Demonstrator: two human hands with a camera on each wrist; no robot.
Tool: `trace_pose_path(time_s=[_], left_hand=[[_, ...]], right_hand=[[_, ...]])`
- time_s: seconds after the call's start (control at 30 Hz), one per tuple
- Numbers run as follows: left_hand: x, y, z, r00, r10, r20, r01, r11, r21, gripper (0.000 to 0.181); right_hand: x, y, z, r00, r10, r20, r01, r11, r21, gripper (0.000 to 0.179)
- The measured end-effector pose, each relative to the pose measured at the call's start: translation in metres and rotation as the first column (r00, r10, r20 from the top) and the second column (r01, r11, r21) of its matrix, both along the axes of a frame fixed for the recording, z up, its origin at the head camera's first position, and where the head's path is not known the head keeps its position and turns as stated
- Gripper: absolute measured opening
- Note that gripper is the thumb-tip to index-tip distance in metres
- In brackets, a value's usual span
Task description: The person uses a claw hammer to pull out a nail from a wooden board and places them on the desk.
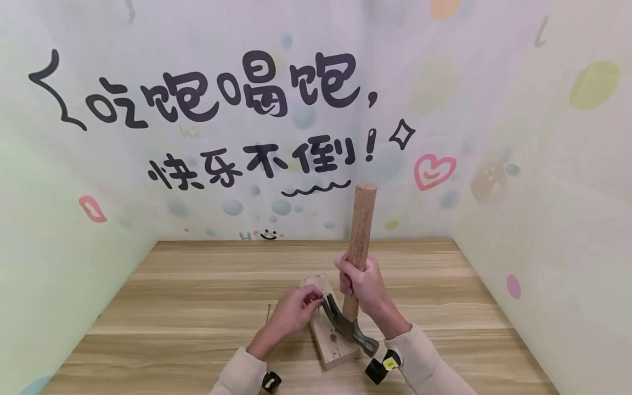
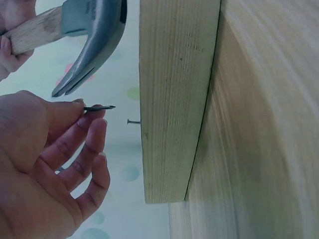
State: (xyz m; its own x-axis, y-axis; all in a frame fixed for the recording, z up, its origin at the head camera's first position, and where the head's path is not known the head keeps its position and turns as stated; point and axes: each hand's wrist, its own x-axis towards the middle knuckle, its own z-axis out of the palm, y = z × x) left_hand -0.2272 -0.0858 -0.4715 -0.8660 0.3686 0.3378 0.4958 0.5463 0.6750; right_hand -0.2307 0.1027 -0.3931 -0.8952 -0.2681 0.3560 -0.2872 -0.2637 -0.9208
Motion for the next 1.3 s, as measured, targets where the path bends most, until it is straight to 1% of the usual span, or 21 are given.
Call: trace_pose_path(time_s=[0.07, 0.13, 0.2, 0.3, 0.4, 0.53, 0.63, 0.7, 0.8, 0.87, 1.03, 1.13, 1.3], left_hand=[[0.0, -0.003, -0.001, 0.999, 0.042, 0.005, -0.042, 0.999, 0.003, 0.003], [0.0, -0.005, -0.001, 0.998, 0.069, 0.011, -0.069, 0.998, 0.011, 0.005], [0.0, -0.008, -0.002, 0.997, 0.077, 0.015, -0.078, 0.997, 0.024, 0.005], [0.0, -0.013, -0.004, 0.997, 0.074, 0.026, -0.075, 0.996, 0.043, 0.005], [0.0, -0.017, -0.007, 0.996, 0.079, 0.028, -0.081, 0.996, 0.047, 0.004], [0.0, -0.023, -0.007, 0.992, 0.118, 0.044, -0.119, 0.993, 0.022, 0.004], [0.0, -0.028, -0.006, 0.984, 0.159, 0.076, -0.159, 0.987, -0.003, 0.003], [0.0, -0.032, -0.005, 0.979, 0.187, 0.085, -0.186, 0.982, -0.019, 0.004], [-0.001, -0.04, -0.006, 0.966, 0.238, 0.098, -0.235, 0.971, -0.039, 0.006], [-0.001, -0.045, -0.007, 0.955, 0.28, 0.096, -0.275, 0.96, -0.055, 0.006], [0.0, -0.059, -0.009, 0.915, 0.394, 0.083, -0.382, 0.915, -0.126, 0.003], [-0.001, -0.066, -0.011, 0.897, 0.435, 0.083, -0.416, 0.892, -0.177, 0.004], [-0.001, -0.077, -0.011, 0.865, 0.489, 0.112, -0.451, 0.856, -0.253, 0.009]], right_hand=[[0.0, 0.0, -0.002, 1.0, 0.0, 0.01, 0.0, 1.0, 0.01, 0.02], [0.0, -0.001, -0.003, 1.0, 0.002, 0.023, -0.003, 1.0, 0.018, 0.021], [0.001, -0.001, -0.005, 0.999, 0.0, 0.034, -0.001, 1.0, 0.026, 0.021], [0.001, -0.001, -0.007, 0.999, -0.005, 0.052, 0.004, 0.999, 0.037, 0.022], [0.001, -0.002, -0.009, 0.998, -0.01, 0.058, 0.008, 0.999, 0.045, 0.025], [0.001, -0.003, -0.01, 0.999, -0.01, 0.045, 0.007, 0.999, 0.053, 0.028], [0.001, -0.003, -0.011, 0.999, -0.012, 0.039, 0.01, 0.999, 0.049, 0.027], [0.0, -0.003, -0.012, 0.999, -0.016, 0.037, 0.014, 0.999, 0.041, 0.025], [0.0, -0.003, -0.012, 0.999, -0.025, 0.028, 0.024, 0.999, 0.036, 0.024], [0.0, -0.003, -0.013, 0.999, -0.028, 0.017, 0.027, 0.998, 0.049, 0.025], [-0.002, -0.005, -0.015, 1.0, -0.014, -0.018, 0.015, 0.997, 0.081, 0.028], [-0.003, -0.006, -0.016, 0.999, 0.01, -0.034, -0.008, 0.997, 0.079, 0.028], [-0.003, -0.007, -0.016, 0.999, 0.024, -0.047, -0.02, 0.997, 0.076, 0.027]])
